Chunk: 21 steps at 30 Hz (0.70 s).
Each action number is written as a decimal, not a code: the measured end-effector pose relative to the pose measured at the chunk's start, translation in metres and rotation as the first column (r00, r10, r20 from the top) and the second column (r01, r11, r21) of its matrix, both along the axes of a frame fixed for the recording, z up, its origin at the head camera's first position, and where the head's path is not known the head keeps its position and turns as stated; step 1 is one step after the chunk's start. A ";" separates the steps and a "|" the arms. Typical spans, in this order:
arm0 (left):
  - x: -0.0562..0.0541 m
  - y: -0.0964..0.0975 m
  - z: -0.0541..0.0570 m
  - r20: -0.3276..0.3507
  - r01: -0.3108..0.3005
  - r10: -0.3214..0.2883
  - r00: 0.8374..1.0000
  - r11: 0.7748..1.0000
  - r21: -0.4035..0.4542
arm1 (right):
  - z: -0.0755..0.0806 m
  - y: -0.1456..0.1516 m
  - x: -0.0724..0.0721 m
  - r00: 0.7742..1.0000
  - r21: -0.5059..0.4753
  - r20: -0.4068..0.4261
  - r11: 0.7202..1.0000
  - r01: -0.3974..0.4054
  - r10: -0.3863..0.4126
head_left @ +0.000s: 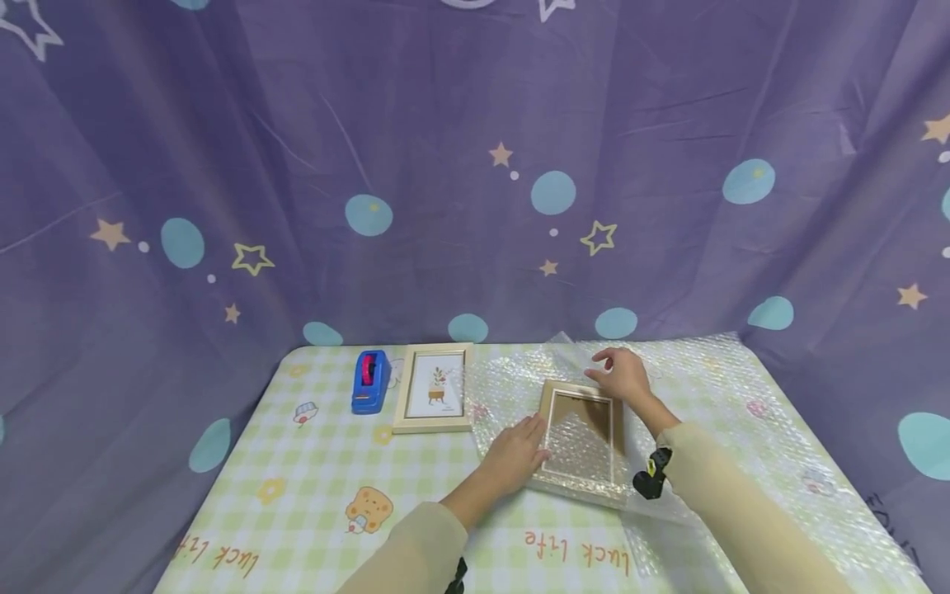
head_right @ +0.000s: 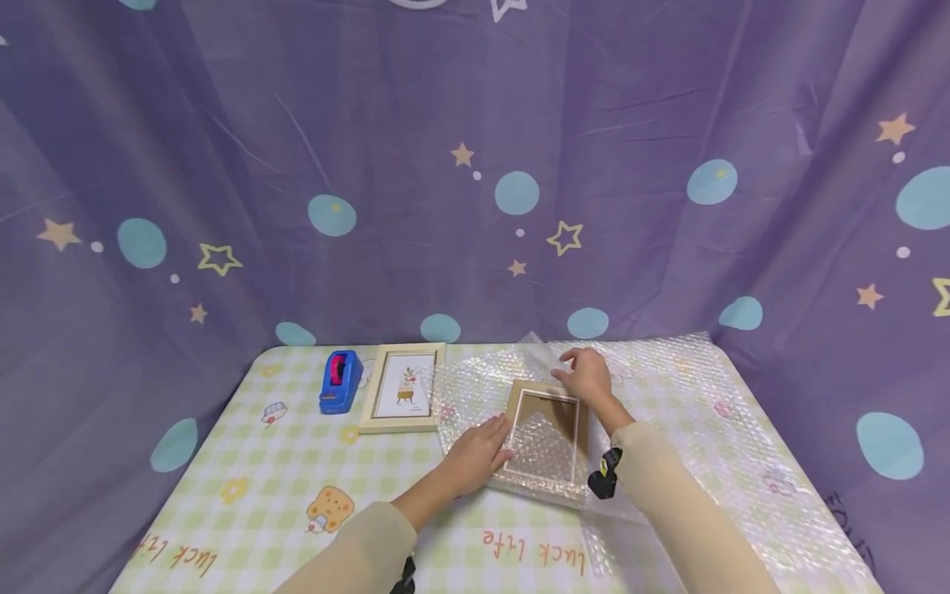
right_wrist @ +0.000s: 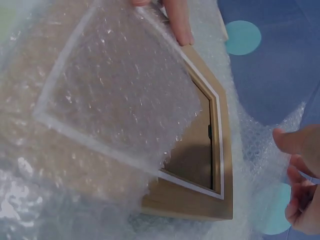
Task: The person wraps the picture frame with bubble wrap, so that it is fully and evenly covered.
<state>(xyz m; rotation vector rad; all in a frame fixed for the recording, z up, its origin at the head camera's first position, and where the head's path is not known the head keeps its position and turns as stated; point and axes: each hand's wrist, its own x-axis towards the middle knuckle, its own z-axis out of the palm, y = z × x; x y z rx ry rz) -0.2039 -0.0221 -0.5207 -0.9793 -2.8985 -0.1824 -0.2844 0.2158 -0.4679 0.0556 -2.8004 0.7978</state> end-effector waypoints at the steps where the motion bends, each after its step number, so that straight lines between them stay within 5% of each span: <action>1: 0.000 0.000 0.000 -0.001 0.002 -0.002 1.000 1.000 0.003 | 0.000 -0.001 0.000 1.000 0.014 0.006 1.000 0.012 -0.012; 9: 0.002 0.000 -0.003 -0.013 0.014 -0.015 1.000 1.000 -0.013 | -0.005 -0.008 0.003 0.997 0.021 0.033 0.998 0.063 -0.064; 21: 0.000 -0.001 0.001 0.028 -0.001 0.001 1.000 1.000 0.000 | -0.003 -0.022 0.001 0.998 -0.007 -0.023 0.999 -0.051 0.051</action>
